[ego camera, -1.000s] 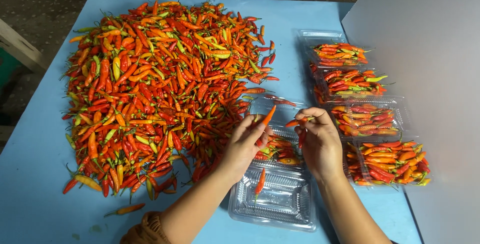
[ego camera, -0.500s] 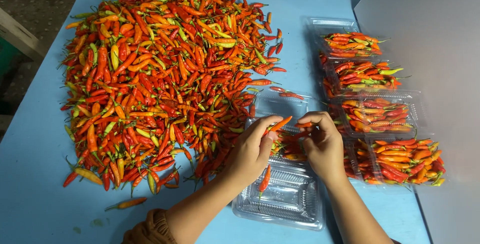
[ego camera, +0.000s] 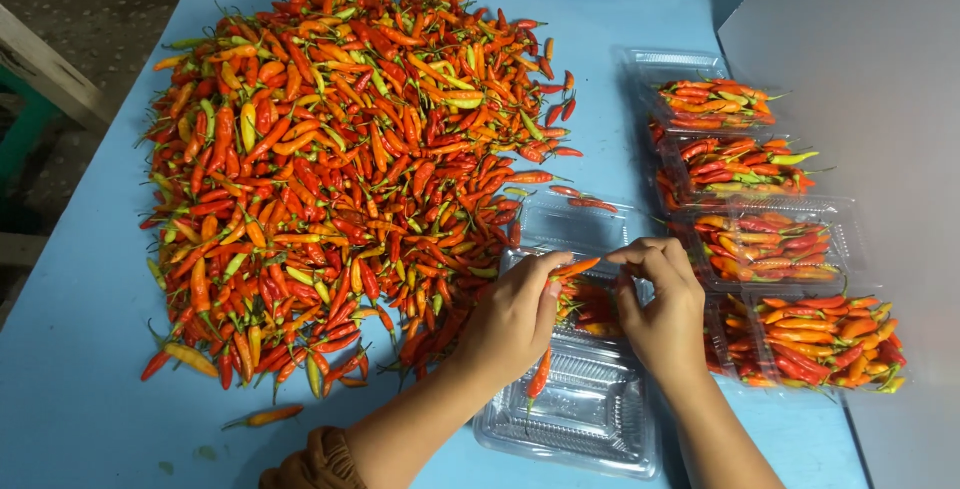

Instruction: The person picks up several peppers from a large pile and places them into a clear plastic container.

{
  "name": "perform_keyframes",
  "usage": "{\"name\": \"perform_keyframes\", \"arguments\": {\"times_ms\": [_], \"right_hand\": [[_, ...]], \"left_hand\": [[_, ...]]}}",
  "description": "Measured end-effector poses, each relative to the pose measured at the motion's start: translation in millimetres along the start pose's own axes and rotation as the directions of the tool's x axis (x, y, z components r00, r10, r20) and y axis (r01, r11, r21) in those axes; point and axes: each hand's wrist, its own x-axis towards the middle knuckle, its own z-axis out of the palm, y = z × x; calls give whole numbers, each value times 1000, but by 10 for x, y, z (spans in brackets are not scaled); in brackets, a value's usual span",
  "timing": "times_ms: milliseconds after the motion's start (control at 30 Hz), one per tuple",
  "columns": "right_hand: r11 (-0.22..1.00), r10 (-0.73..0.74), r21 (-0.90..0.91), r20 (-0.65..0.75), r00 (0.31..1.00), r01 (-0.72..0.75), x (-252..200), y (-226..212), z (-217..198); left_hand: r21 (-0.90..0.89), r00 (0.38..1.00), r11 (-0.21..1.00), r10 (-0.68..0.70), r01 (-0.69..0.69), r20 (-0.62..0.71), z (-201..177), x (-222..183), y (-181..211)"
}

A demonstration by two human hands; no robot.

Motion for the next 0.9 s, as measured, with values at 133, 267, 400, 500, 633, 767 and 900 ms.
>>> {"name": "perform_keyframes", "arguments": {"times_ms": [133, 267, 400, 500, 633, 767, 900], "right_hand": [[999, -21, -25, -34, 999, 20, 23, -7, -34], [998, -36, -59, -50, 998, 33, 1, 29, -85], [993, -11, -120, 33, 999, 15, 1, 133, -58], [985, 33, -171, 168, 985, -4, -1, 41, -53], [973, 78, -230, 262, 962, -16, -57, 220, 37], [969, 54, -247, 309, 950, 26, -33, 279, 48], [966, 22, -248, 333, 943, 65, -13, 276, 55]], "left_hand": [[46, 999, 998, 37, -36, -10, 50, -30, -82], [75, 994, 993, 97, -93, -57, 39, -79, -115], [74, 982, 985, 160, -153, -96, -6, -30, -125], [96, 975, 979, 193, -182, -114, 34, -37, -216], [80, 982, 986, 157, -150, -102, -8, -20, -153], [89, 982, 983, 168, -160, -91, -3, -3, -157], [115, 980, 980, 176, -165, -97, 5, -2, -159]]}}
